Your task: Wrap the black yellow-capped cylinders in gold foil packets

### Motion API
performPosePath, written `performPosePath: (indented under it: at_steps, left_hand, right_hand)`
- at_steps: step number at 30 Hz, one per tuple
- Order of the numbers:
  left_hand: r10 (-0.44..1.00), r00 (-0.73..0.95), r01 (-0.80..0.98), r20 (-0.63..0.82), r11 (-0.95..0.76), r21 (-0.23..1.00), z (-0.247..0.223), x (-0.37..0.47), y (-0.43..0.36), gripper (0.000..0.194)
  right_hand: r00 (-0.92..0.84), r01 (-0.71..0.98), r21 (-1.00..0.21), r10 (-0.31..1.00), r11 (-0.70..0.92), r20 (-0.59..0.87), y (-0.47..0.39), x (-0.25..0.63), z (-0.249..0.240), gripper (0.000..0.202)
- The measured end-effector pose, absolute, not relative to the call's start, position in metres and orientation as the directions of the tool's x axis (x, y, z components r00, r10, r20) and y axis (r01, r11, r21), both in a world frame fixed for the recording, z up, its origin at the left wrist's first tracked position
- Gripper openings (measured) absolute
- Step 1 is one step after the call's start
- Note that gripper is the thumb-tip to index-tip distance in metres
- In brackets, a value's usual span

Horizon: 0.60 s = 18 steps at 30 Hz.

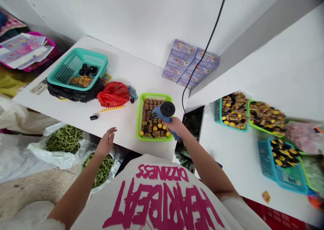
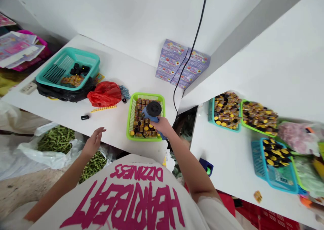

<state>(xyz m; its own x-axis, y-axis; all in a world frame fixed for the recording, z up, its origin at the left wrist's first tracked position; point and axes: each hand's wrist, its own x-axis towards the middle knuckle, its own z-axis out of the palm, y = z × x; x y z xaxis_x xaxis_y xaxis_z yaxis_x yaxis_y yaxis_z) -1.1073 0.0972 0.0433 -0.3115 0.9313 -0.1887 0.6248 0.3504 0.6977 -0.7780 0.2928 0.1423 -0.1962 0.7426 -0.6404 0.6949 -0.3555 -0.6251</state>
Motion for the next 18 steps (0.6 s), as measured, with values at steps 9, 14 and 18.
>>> performPosePath:
  at_steps: [9, 14, 18]
  left_hand:
    - [0.935, -0.314, 0.631, -0.163, 0.333, 0.701, 0.042, -1.112, 0.14, 0.05]
    - [0.968, -0.179, 0.665, -0.175, 0.251, 0.703, 0.016, -1.043, 0.22, 0.041]
    - [0.979, 0.039, 0.725, -0.202, 0.111, 0.68, -0.005, -0.959, 0.271, 0.043]
  right_hand:
    - [-0.16, 0.722, -0.594, 0.751, -0.354, -0.641, 0.279, -0.743, 0.155, 0.015]
    - [0.024, 0.69, -0.593, 0.831, -0.416, -0.556, 0.263, -0.696, 0.166, 0.021]
    - [0.197, 0.603, -0.618, 0.845, -0.504, -0.497, 0.256, -0.667, 0.175, 0.031]
